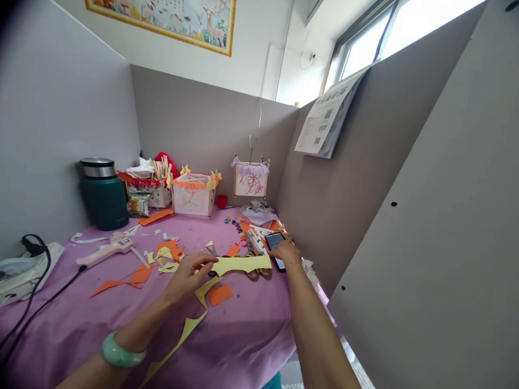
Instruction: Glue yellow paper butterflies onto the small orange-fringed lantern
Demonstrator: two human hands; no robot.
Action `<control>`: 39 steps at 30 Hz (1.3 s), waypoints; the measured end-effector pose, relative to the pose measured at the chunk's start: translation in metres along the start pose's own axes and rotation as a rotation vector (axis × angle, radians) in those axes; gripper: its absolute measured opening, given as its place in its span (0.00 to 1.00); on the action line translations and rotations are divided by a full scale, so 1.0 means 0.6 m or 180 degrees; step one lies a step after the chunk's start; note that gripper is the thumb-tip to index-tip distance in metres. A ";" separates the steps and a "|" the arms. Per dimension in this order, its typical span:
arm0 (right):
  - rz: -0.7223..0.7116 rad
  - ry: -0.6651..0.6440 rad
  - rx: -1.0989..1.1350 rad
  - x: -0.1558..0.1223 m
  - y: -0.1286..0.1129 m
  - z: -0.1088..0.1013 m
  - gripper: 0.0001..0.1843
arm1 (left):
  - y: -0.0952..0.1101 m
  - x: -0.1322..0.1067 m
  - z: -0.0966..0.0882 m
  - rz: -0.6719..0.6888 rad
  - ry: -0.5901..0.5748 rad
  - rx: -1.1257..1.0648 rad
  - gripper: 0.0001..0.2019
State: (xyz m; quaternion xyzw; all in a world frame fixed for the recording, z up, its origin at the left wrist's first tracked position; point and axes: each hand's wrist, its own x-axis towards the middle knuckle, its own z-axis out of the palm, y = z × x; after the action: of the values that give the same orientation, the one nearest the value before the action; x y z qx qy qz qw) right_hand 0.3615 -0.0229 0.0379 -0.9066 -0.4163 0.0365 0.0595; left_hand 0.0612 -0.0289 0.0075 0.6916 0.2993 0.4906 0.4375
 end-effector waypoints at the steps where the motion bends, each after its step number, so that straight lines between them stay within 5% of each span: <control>1: 0.0031 0.0022 -0.0062 -0.008 0.000 -0.002 0.41 | -0.002 0.000 -0.004 0.0013 -0.0013 0.0026 0.07; 3: -0.0064 0.0184 -0.0142 -0.031 -0.004 -0.006 0.38 | -0.005 0.004 -0.015 0.0013 -0.0043 0.0193 0.08; 6: -0.0998 0.0597 -0.0017 -0.077 -0.017 -0.003 0.30 | -0.009 0.013 -0.039 -0.0062 -0.0107 0.0562 0.09; 9: -0.2051 0.0358 0.0171 -0.121 -0.036 0.014 0.29 | -0.006 0.012 -0.056 -0.0110 -0.0133 0.0677 0.07; 12: -0.2443 0.0203 0.0184 -0.147 -0.054 0.033 0.31 | 0.002 -0.009 -0.051 0.0099 -0.0284 0.0632 0.06; 19: -0.2026 0.0846 0.0318 -0.158 -0.062 0.045 0.24 | 0.011 -0.076 -0.006 0.0636 -0.1122 0.2149 0.20; 24: -0.1179 0.0872 0.0262 -0.159 -0.067 0.059 0.28 | 0.000 -0.081 0.002 0.0694 -0.1048 0.2447 0.12; 28: -0.1364 0.0879 0.0137 -0.176 -0.084 0.069 0.24 | -0.019 -0.077 0.002 0.0714 -0.0902 0.1994 0.12; 31: -0.1715 0.0809 0.0224 -0.186 -0.093 0.060 0.21 | -0.027 -0.071 -0.014 0.0617 -0.0705 0.1508 0.11; 33: -0.1494 0.0820 0.0352 -0.184 -0.093 0.049 0.23 | -0.023 -0.061 -0.035 0.0496 -0.0476 0.1284 0.10; 36: -0.1130 0.0765 0.0648 -0.174 -0.096 0.034 0.25 | -0.011 -0.035 -0.075 0.0190 0.0176 0.1161 0.08; 39: -0.1290 0.0526 0.1377 -0.174 -0.114 0.032 0.23 | -0.002 0.000 -0.102 -0.0414 0.0815 0.0752 0.06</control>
State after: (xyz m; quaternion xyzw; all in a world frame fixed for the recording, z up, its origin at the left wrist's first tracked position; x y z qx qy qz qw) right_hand 0.2396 -0.0564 0.0299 -0.7712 -0.5650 0.0379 0.2908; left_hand 0.0036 -0.0092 0.0150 0.6493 0.4521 0.5068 0.3423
